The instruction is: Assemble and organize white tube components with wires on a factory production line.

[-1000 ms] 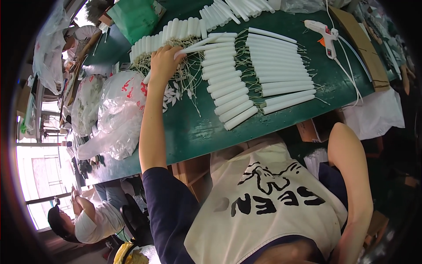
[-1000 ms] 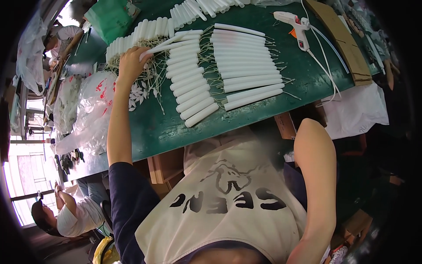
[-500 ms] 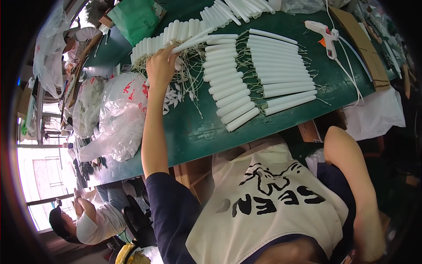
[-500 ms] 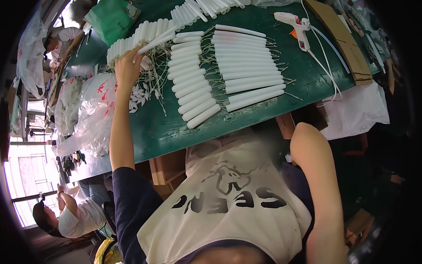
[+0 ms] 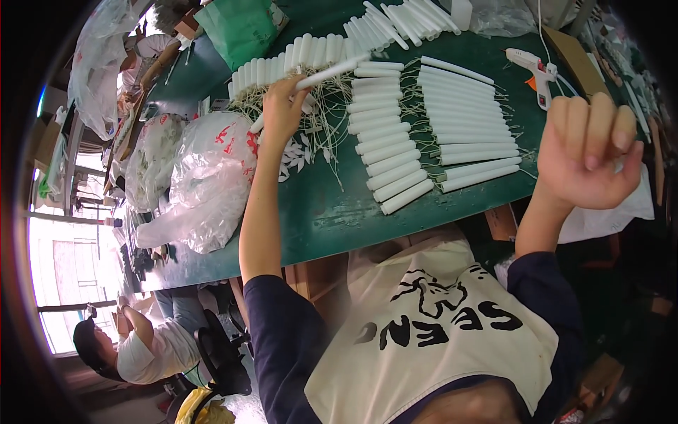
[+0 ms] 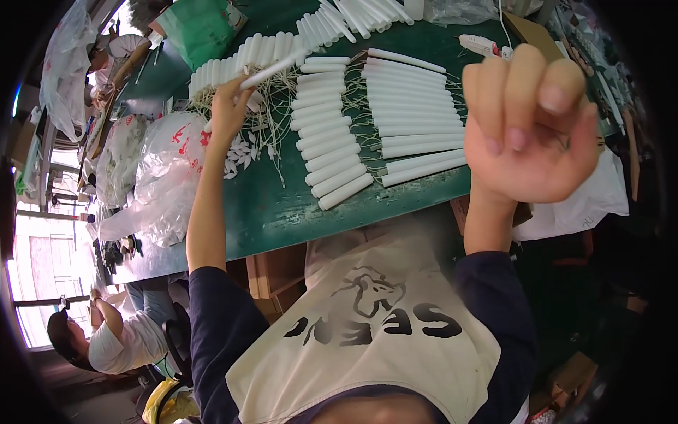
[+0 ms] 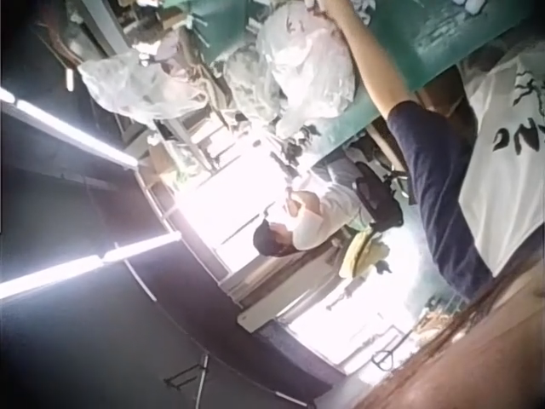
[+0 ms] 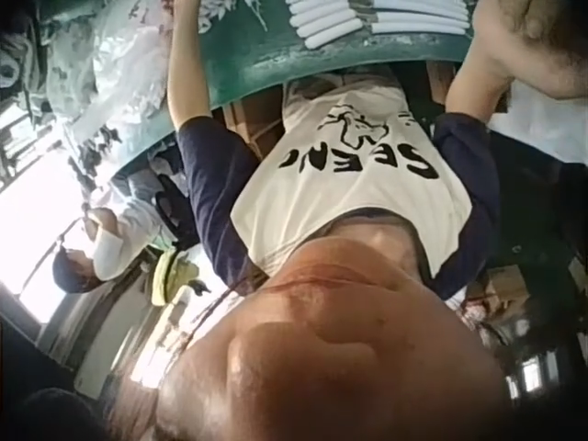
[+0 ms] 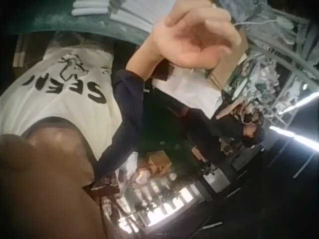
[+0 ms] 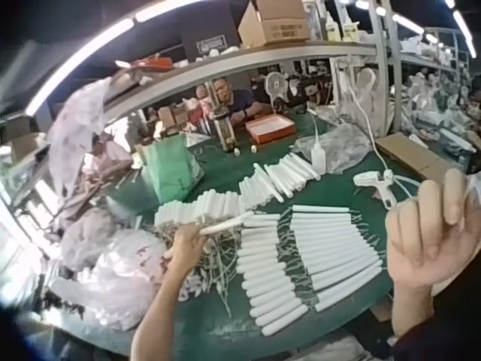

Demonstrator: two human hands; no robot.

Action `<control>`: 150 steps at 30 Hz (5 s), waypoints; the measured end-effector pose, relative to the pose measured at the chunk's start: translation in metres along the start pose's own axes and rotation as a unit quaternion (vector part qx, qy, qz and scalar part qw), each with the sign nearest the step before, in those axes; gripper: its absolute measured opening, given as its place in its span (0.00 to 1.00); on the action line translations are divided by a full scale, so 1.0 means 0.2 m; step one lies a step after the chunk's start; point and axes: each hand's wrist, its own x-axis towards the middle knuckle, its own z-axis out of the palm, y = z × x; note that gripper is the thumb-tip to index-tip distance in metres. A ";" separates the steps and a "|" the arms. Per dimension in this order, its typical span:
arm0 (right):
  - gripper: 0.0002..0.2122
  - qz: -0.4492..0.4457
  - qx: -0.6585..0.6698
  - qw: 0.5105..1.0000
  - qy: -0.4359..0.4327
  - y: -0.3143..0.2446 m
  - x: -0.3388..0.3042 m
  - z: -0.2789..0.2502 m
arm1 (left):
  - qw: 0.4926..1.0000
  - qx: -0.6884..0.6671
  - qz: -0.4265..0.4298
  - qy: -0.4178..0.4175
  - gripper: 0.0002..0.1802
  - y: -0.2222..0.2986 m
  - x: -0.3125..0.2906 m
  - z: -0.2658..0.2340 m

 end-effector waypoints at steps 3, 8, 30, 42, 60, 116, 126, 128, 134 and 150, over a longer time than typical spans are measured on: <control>0.17 0.021 -0.023 0.998 -0.062 0.02 0.00 -0.02 | 0.997 0.043 0.058 -0.001 0.14 0.04 0.01 0.05; 0.15 0.054 -0.116 0.992 -0.006 0.07 -0.05 0.04 | 0.989 0.121 0.070 0.049 0.13 0.02 -0.02 0.08; 0.08 0.177 -0.357 0.917 0.013 0.23 -0.15 -0.05 | 0.949 0.277 -0.140 -0.059 0.21 0.00 0.50 0.16; 0.08 0.229 -0.345 0.910 0.023 0.27 -0.21 -0.07 | 0.928 0.240 -0.220 -0.180 0.25 0.08 0.57 0.11; 0.09 0.228 -0.347 0.909 0.027 0.32 -0.24 -0.02 | 0.933 0.028 0.002 0.358 0.22 0.41 0.71 -0.66; 0.13 0.283 -0.545 0.784 -0.094 0.25 -0.39 -0.28 | 0.877 0.258 0.399 -0.070 0.12 0.50 0.64 0.70; 0.12 0.344 -0.400 0.849 0.041 0.21 -0.42 -0.36 | 0.877 0.074 0.456 0.128 0.13 0.79 0.49 0.35; 0.18 0.366 -0.161 0.900 0.172 0.27 -0.41 -0.38 | 0.876 0.022 0.464 0.131 0.14 0.91 0.35 0.19; 0.22 0.311 0.070 0.906 0.277 0.27 -0.35 -0.34 | 0.847 -0.050 0.524 0.076 0.18 1.11 0.00 0.01; 0.13 0.379 -0.613 0.693 -0.005 -0.04 -0.33 -0.32 | 0.911 -0.098 0.348 -0.199 0.07 0.80 0.02 0.20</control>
